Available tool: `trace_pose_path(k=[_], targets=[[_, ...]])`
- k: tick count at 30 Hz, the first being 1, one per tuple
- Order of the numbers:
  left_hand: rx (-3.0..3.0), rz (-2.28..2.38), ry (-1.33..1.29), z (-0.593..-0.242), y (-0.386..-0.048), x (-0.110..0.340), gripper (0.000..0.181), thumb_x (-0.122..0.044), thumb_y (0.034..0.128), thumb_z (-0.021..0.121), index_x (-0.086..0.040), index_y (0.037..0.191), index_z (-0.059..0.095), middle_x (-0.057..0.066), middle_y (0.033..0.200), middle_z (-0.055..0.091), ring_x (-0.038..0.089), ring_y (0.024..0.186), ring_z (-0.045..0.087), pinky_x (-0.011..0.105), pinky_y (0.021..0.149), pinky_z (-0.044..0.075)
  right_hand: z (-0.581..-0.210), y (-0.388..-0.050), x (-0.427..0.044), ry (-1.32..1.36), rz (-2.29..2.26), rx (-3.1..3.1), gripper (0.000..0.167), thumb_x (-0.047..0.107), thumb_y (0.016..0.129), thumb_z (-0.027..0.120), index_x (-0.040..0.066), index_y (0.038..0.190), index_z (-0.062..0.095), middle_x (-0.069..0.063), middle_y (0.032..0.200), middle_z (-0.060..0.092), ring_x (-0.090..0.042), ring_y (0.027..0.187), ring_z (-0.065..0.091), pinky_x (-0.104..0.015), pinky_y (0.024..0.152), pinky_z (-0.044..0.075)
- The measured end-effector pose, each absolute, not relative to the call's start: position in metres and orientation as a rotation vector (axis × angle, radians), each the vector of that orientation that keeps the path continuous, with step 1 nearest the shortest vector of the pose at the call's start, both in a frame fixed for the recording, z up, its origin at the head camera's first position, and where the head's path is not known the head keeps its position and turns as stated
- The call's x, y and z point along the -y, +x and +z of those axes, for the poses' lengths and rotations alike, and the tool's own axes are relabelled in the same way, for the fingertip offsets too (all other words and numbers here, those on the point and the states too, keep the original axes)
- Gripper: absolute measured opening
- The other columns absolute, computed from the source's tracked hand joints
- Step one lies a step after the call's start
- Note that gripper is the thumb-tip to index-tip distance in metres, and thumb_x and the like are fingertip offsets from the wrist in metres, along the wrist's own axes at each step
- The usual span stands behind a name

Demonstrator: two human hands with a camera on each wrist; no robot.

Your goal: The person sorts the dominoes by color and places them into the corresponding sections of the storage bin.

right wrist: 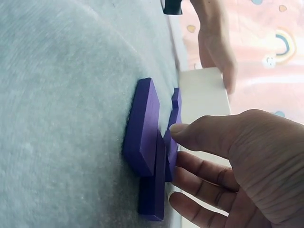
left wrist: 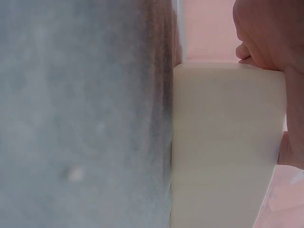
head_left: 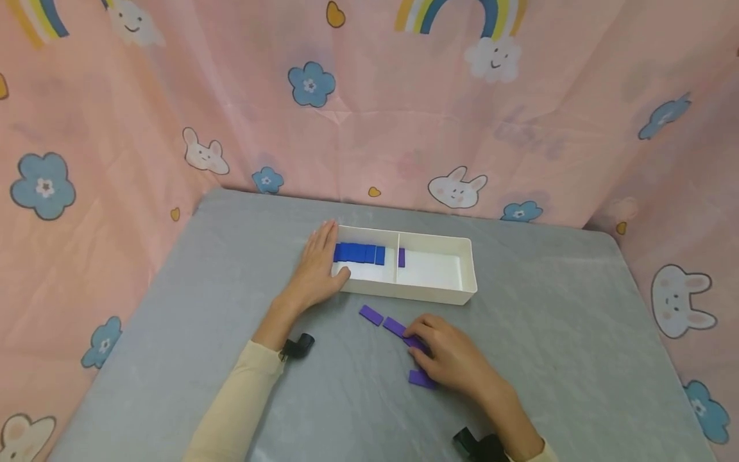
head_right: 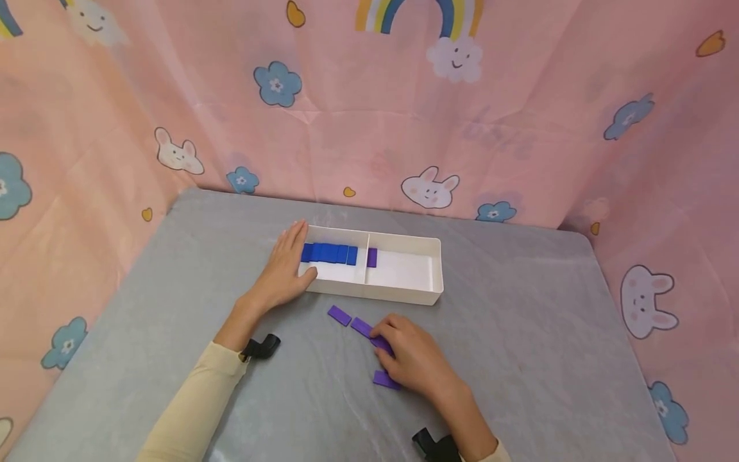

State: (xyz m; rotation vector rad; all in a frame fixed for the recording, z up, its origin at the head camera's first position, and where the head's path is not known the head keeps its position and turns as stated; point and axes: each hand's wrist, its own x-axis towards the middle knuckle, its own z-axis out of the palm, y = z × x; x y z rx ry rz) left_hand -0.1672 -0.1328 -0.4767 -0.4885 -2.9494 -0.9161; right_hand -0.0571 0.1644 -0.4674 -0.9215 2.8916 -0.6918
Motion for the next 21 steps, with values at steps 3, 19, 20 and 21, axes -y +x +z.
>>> trace_pose_path(k=[3, 19, 20, 21], targets=[[2.944, -0.897, -0.495, -0.4771, -0.1682, 0.1338, 0.094, -0.031, 0.0949, 0.059, 0.002, 0.168, 0.009, 0.017, 0.177, 0.008, 0.031, 0.165, 0.004, 0.045, 0.133, 0.000, -0.4692, -0.0579, -0.1630, -0.914, -0.687, -2.897, 0.023, 0.012, 0.088, 0.084, 0.012, 0.109, 0.077, 0.001, 0.109, 0.070, -0.017, 0.103, 0.069, -0.041, 0.088, 0.060], [2.952, -0.893, -0.487, -0.4757, -0.1672, 0.1355, 0.094, -0.031, 0.0952, 0.059, 0.001, 0.168, 0.009, 0.016, 0.178, 0.007, 0.030, 0.165, 0.002, 0.046, 0.133, 0.000, -0.4703, -0.0576, -0.1578, -0.874, -0.673, -2.924, 0.024, 0.007, 0.086, 0.083, 0.013, 0.107, 0.076, 0.003, 0.106, 0.070, -0.015, 0.100, 0.069, -0.039, 0.086, 0.060], [2.954, -0.895, -0.487, -0.4758, -0.1676, 0.1353, 0.094, -0.031, 0.0953, 0.058, 0.001, 0.168, 0.009, 0.016, 0.178, 0.007, 0.030, 0.165, 0.002, 0.045, 0.133, 0.000, -0.4702, -0.0577, -0.1579, -0.870, -0.678, -2.925, 0.024, 0.006, 0.085, 0.083, 0.013, 0.107, 0.076, 0.003, 0.106, 0.070, -0.015, 0.100, 0.069, -0.039, 0.086, 0.060], [2.953, -0.895, -0.491, -0.4759, -0.1680, 0.1351, 0.094, -0.031, 0.0955, 0.058, 0.001, 0.168, 0.009, 0.017, 0.178, 0.007, 0.031, 0.165, 0.002, 0.046, 0.133, 0.000, -0.4701, -0.0578, -0.1580, -0.866, -0.681, -2.928, 0.024, 0.005, 0.085, 0.083, 0.013, 0.106, 0.076, 0.003, 0.106, 0.071, -0.015, 0.099, 0.069, -0.040, 0.085, 0.060]])
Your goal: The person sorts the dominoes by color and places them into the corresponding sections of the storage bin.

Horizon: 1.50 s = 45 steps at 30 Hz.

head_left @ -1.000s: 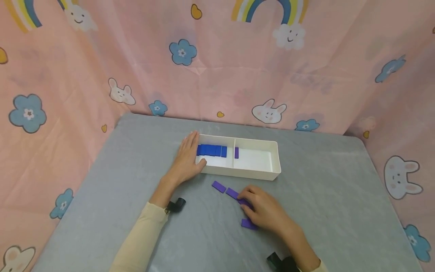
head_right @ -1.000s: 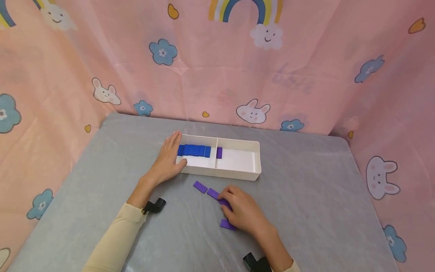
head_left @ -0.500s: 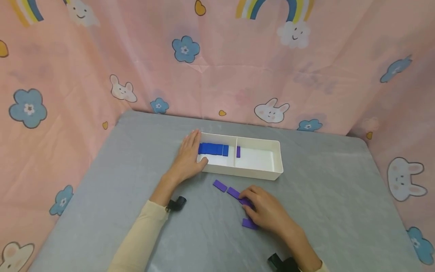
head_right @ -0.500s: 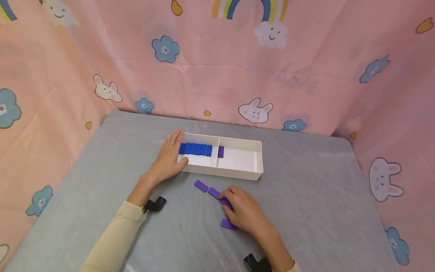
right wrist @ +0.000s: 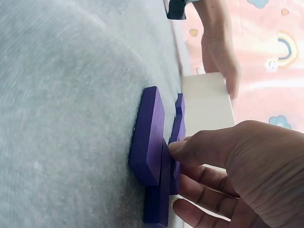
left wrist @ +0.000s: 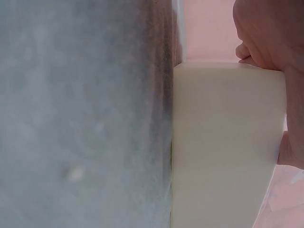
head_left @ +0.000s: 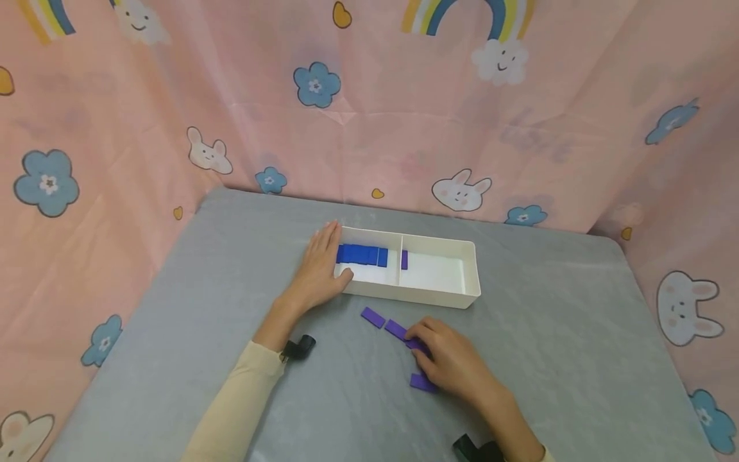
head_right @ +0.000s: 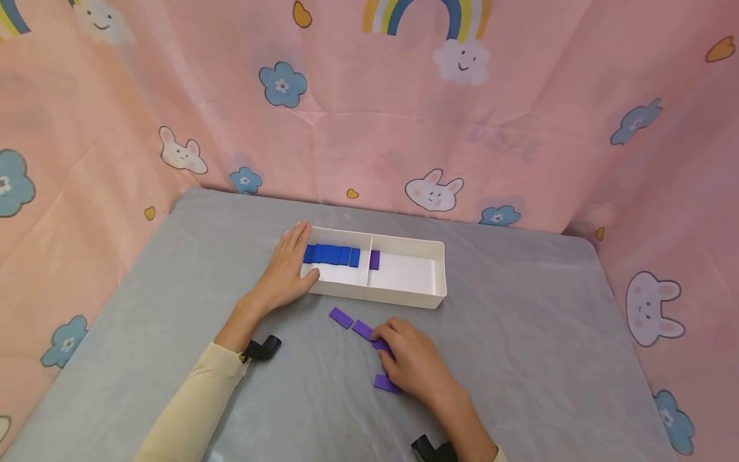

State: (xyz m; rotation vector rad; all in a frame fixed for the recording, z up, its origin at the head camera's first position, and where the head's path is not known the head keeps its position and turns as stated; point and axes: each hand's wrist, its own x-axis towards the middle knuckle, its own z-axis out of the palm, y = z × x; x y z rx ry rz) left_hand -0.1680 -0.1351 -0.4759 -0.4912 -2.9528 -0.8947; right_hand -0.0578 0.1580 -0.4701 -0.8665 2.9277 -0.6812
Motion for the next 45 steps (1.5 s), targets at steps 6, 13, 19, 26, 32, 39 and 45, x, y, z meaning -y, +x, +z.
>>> trace_pose_path(k=[6, 13, 19, 26, 32, 39, 45], targets=[[2.957, -0.908, -0.482, -0.477, -0.167, 0.135, 0.094, -0.030, 0.0951, 0.059, 0.001, 0.168, 0.009, 0.015, 0.178, 0.006, 0.030, 0.165, 0.002, 0.045, 0.133, -0.001, -0.469, -0.058, -0.158, -0.840, -0.661, -2.916, 0.023, 0.006, 0.086, 0.083, 0.013, 0.107, 0.077, 0.002, 0.107, 0.071, -0.017, 0.100, 0.070, -0.041, 0.085, 0.061], [2.955, -0.922, -0.483, -0.477, -0.167, 0.135, 0.094, -0.031, 0.0949, 0.058, 0.000, 0.169, 0.009, 0.014, 0.178, 0.005, 0.029, 0.165, 0.001, 0.045, 0.133, -0.002, -0.468, -0.058, -0.160, -0.859, -0.643, -2.908, 0.022, 0.006, 0.086, 0.082, 0.014, 0.106, 0.077, 0.003, 0.106, 0.071, -0.016, 0.099, 0.069, -0.040, 0.084, 0.060], [2.941, -0.917, -0.495, -0.476, -0.167, 0.134, 0.094, -0.030, 0.0950, 0.058, 0.001, 0.168, 0.009, 0.016, 0.178, 0.007, 0.030, 0.165, 0.002, 0.046, 0.133, -0.001, -0.463, -0.058, -0.161, -0.833, -0.676, -2.885, 0.022, 0.006, 0.087, 0.081, 0.015, 0.107, 0.077, 0.003, 0.107, 0.071, -0.014, 0.099, 0.069, -0.039, 0.085, 0.061], [2.951, -0.914, -0.491, -0.475, -0.168, 0.133, 0.093, -0.031, 0.0957, 0.058, 0.002, 0.168, 0.010, 0.015, 0.178, 0.006, 0.028, 0.165, 0.001, 0.044, 0.133, -0.002, -0.452, -0.062, -0.164, -0.807, -0.776, -2.869, 0.025, 0.008, 0.092, 0.078, 0.016, 0.115, 0.075, 0.003, 0.112, 0.072, -0.013, 0.101, 0.070, -0.041, 0.088, 0.061], [2.952, -0.908, -0.486, -0.476, -0.168, 0.133, 0.093, -0.031, 0.0953, 0.058, 0.002, 0.168, 0.010, 0.016, 0.178, 0.008, 0.029, 0.165, 0.001, 0.045, 0.133, -0.002, -0.444, -0.069, -0.167, -0.882, -0.888, -2.903, 0.027, 0.008, 0.093, 0.077, 0.013, 0.119, 0.076, 0.002, 0.111, 0.070, -0.014, 0.096, 0.067, -0.038, 0.082, 0.060], [2.956, -0.892, -0.487, -0.476, -0.168, 0.133, 0.093, -0.032, 0.0956, 0.058, 0.000, 0.169, 0.009, 0.015, 0.178, 0.007, 0.029, 0.165, 0.002, 0.044, 0.133, -0.001, -0.435, -0.077, -0.165, -0.894, -0.934, -2.886, 0.024, 0.007, 0.093, 0.077, 0.011, 0.117, 0.076, 0.001, 0.111, 0.070, -0.015, 0.097, 0.066, -0.038, 0.083, 0.061], [2.944, -0.897, -0.494, -0.476, -0.167, 0.133, 0.093, -0.030, 0.0954, 0.059, 0.002, 0.168, 0.011, 0.016, 0.177, 0.009, 0.030, 0.165, 0.003, 0.044, 0.133, -0.001, -0.427, -0.088, -0.162, -0.915, -1.031, -2.867, 0.028, 0.001, 0.091, 0.077, 0.008, 0.118, 0.074, -0.003, 0.111, 0.070, -0.017, 0.097, 0.069, -0.040, 0.085, 0.063]])
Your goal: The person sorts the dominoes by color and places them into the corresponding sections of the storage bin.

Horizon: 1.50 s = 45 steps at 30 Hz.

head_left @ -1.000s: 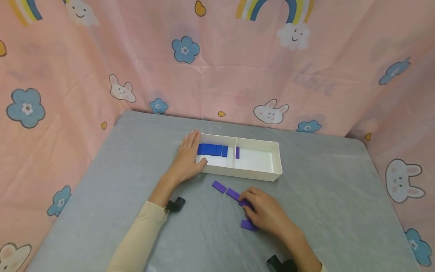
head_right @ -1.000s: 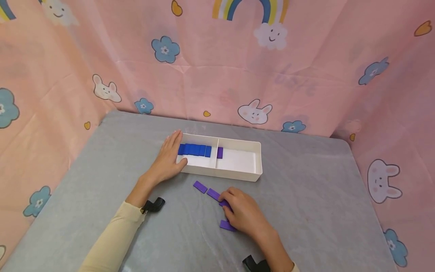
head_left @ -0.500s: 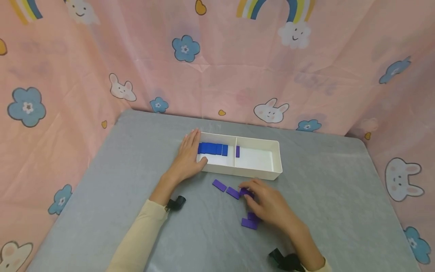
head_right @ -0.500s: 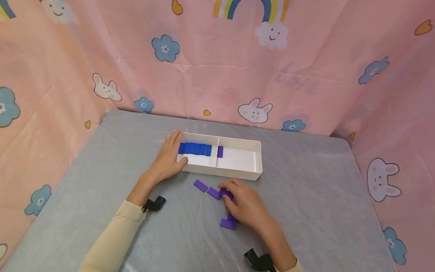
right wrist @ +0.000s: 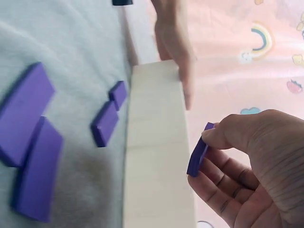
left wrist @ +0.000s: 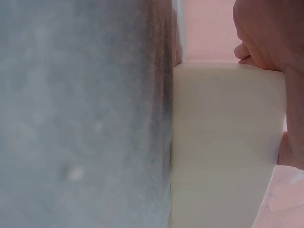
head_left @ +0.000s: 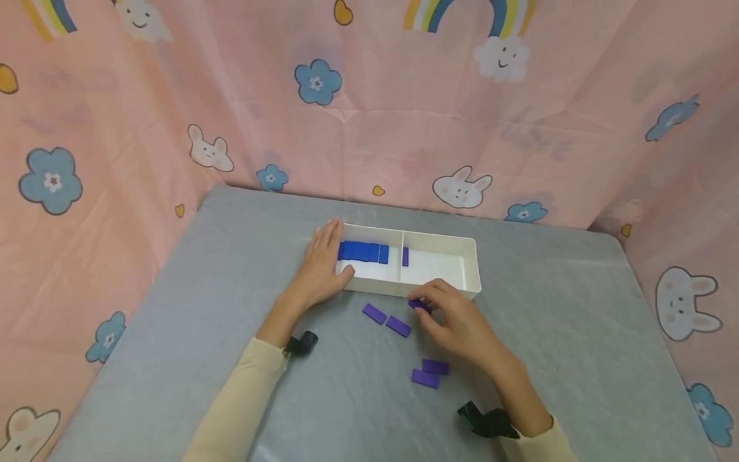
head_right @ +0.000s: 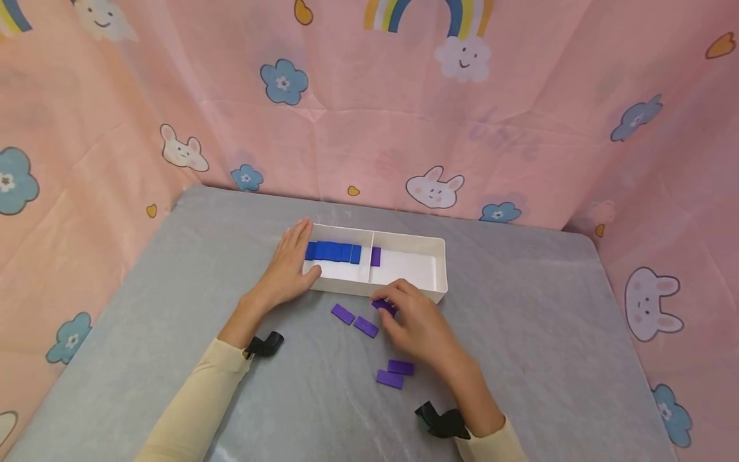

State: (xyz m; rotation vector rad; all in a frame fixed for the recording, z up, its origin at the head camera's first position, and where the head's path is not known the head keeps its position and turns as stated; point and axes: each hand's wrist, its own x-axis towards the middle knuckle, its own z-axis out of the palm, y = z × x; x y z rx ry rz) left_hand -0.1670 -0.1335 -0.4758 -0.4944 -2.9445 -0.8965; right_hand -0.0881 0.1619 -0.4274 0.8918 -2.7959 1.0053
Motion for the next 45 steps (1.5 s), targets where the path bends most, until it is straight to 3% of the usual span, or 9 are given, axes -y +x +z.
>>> trace_pose_path(k=[10, 21, 29, 45], targets=[[2.932, -0.932, -0.490, -0.476, -0.168, 0.134, 0.093, -0.029, 0.0944, 0.059, 0.002, 0.168, 0.011, 0.016, 0.177, 0.009, 0.029, 0.165, 0.005, 0.044, 0.133, -0.002, -0.413, -0.116, -0.156, 0.843, 1.030, 2.788, 0.025, 0.002, 0.093, 0.076, 0.006, 0.117, 0.074, -0.009, 0.113, 0.071, -0.023, 0.094, 0.073, -0.044, 0.084, 0.064], [2.948, -0.936, -0.471, -0.474, -0.165, 0.136, 0.094, -0.028, 0.0950, 0.062, 0.001, 0.168, 0.010, 0.016, 0.177, 0.010, 0.029, 0.165, 0.004, 0.043, 0.133, -0.002, -0.412, -0.152, -0.149, 0.677, 1.063, 2.843, 0.027, 0.002, 0.093, 0.074, -0.003, 0.120, 0.072, -0.021, 0.113, 0.072, -0.033, 0.096, 0.073, -0.049, 0.082, 0.065], [2.950, -0.933, -0.489, -0.475, -0.167, 0.134, 0.094, -0.028, 0.0956, 0.061, 0.001, 0.168, 0.009, 0.017, 0.177, 0.010, 0.030, 0.165, 0.004, 0.043, 0.133, -0.002, -0.421, -0.171, -0.149, 0.542, 0.951, 3.007, 0.027, 0.006, 0.095, 0.073, -0.005, 0.119, 0.074, -0.021, 0.114, 0.075, -0.035, 0.098, 0.072, -0.050, 0.089, 0.062], [2.947, -0.929, -0.493, -0.476, -0.167, 0.134, 0.094, -0.028, 0.0957, 0.061, 0.000, 0.169, 0.009, 0.015, 0.178, 0.009, 0.029, 0.165, 0.003, 0.043, 0.133, -0.003, -0.436, -0.186, -0.143, 0.343, 0.930, 3.114, 0.025, 0.008, 0.094, 0.071, -0.003, 0.117, 0.074, -0.021, 0.112, 0.075, -0.035, 0.101, 0.071, -0.048, 0.089, 0.062]])
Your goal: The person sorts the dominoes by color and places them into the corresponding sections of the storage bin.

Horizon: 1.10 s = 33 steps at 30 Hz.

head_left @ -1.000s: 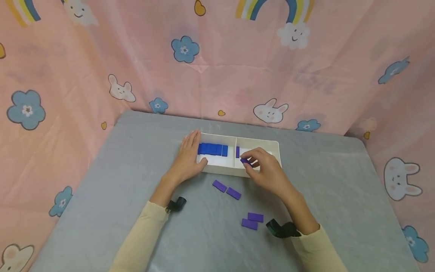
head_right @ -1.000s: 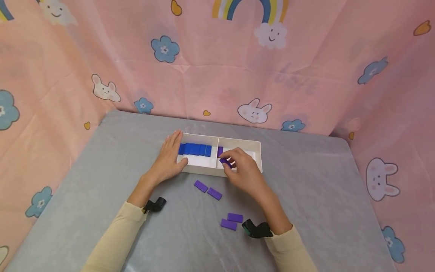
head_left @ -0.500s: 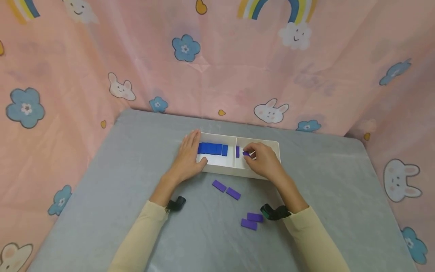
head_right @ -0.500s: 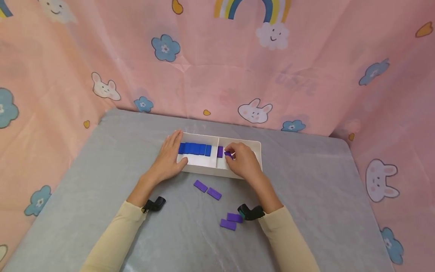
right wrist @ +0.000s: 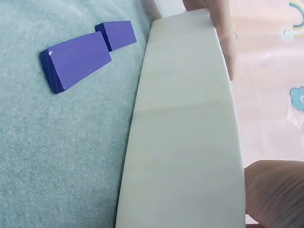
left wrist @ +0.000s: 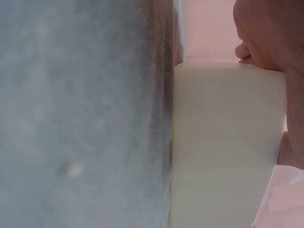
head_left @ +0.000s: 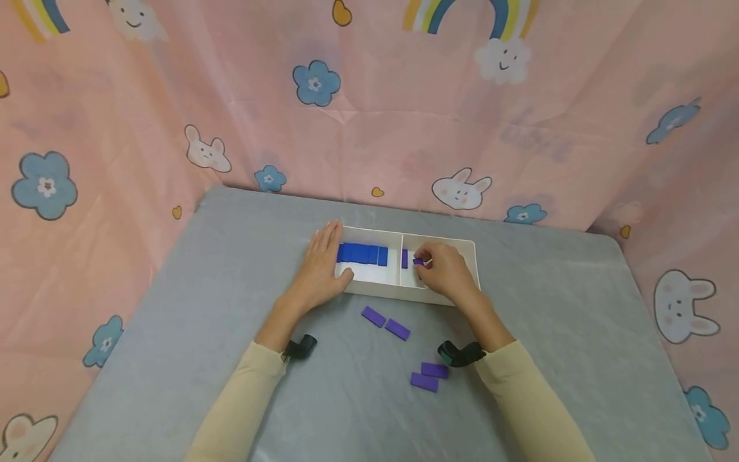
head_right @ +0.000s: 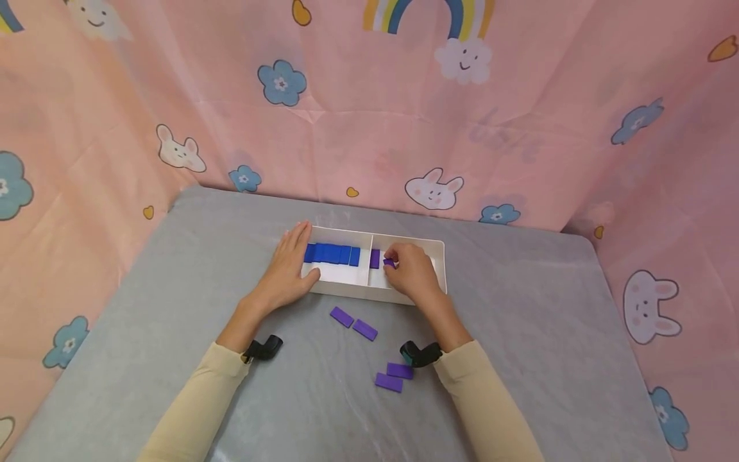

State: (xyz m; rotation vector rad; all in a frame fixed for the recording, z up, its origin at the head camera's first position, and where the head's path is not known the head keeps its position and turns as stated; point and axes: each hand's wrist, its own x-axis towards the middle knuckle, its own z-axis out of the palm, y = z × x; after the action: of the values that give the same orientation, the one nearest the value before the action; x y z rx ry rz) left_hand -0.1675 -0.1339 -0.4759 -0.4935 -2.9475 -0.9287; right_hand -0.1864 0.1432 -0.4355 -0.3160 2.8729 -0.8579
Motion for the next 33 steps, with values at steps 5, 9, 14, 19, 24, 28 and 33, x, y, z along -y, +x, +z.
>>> trace_pose_path(k=[5, 9, 14, 19, 24, 28, 33], targets=[[2.951, -0.927, -0.487, -0.476, -0.167, 0.135, 0.094, -0.030, 0.0958, 0.060, -0.001, 0.169, 0.008, 0.014, 0.178, 0.008, 0.027, 0.165, 0.002, 0.042, 0.133, -0.004, -0.437, -0.186, -0.140, -0.261, -0.826, -2.876, 0.036, 0.014, 0.097, 0.070, -0.004, 0.127, 0.070, -0.025, 0.119, 0.072, -0.038, 0.105, 0.070, -0.051, 0.090, 0.061], [2.944, -0.922, -0.484, -0.477, -0.167, 0.136, 0.094, -0.030, 0.0955, 0.060, -0.001, 0.169, 0.009, 0.014, 0.178, 0.009, 0.028, 0.165, 0.003, 0.044, 0.133, -0.003, -0.437, -0.184, -0.142, -0.267, -0.797, -2.879, 0.037, 0.018, 0.102, 0.064, -0.005, 0.131, 0.069, -0.026, 0.126, 0.070, -0.040, 0.109, 0.070, -0.053, 0.092, 0.061], [2.944, -0.913, -0.490, -0.476, -0.168, 0.135, 0.094, -0.030, 0.0957, 0.060, -0.001, 0.169, 0.010, 0.015, 0.178, 0.009, 0.029, 0.165, 0.004, 0.045, 0.133, -0.001, -0.430, -0.179, -0.156, -0.566, -0.619, -2.889, 0.032, 0.012, 0.104, 0.057, -0.007, 0.123, 0.074, -0.023, 0.131, 0.068, -0.040, 0.118, 0.068, -0.056, 0.102, 0.056], [2.937, -0.920, -0.493, -0.475, -0.168, 0.134, 0.093, -0.029, 0.0953, 0.061, 0.000, 0.169, 0.011, 0.016, 0.177, 0.011, 0.030, 0.165, 0.005, 0.045, 0.133, -0.001, -0.418, -0.178, -0.167, -0.817, -0.531, -2.792, 0.032, 0.008, 0.103, 0.056, -0.007, 0.126, 0.073, -0.022, 0.139, 0.067, -0.042, 0.132, 0.062, -0.058, 0.111, 0.048], [2.920, -0.926, -0.516, -0.477, -0.168, 0.135, 0.093, -0.029, 0.0951, 0.060, 0.001, 0.168, 0.011, 0.019, 0.176, 0.012, 0.033, 0.165, 0.005, 0.047, 0.133, 0.000, -0.414, -0.177, -0.166, -0.809, -0.493, -2.702, 0.041, 0.017, 0.106, 0.048, -0.004, 0.133, 0.070, -0.020, 0.143, 0.065, -0.043, 0.139, 0.056, -0.060, 0.116, 0.043], [2.906, -0.926, -0.523, -0.478, -0.168, 0.135, 0.092, -0.027, 0.0947, 0.060, 0.002, 0.168, 0.013, 0.019, 0.176, 0.013, 0.035, 0.164, 0.007, 0.047, 0.133, 0.000, -0.417, -0.175, -0.164, -0.810, -0.433, -2.664, 0.047, 0.025, 0.109, 0.043, -0.001, 0.138, 0.068, -0.019, 0.146, 0.063, -0.043, 0.142, 0.053, -0.060, 0.119, 0.040], [2.895, -0.951, -0.529, -0.477, -0.168, 0.134, 0.092, -0.026, 0.0939, 0.060, 0.001, 0.168, 0.013, 0.020, 0.176, 0.014, 0.036, 0.164, 0.008, 0.047, 0.133, -0.002, -0.420, -0.172, -0.165, -0.765, -0.393, -2.659, 0.051, 0.028, 0.110, 0.039, -0.001, 0.145, 0.062, -0.020, 0.151, 0.059, -0.043, 0.144, 0.051, -0.060, 0.120, 0.038]])
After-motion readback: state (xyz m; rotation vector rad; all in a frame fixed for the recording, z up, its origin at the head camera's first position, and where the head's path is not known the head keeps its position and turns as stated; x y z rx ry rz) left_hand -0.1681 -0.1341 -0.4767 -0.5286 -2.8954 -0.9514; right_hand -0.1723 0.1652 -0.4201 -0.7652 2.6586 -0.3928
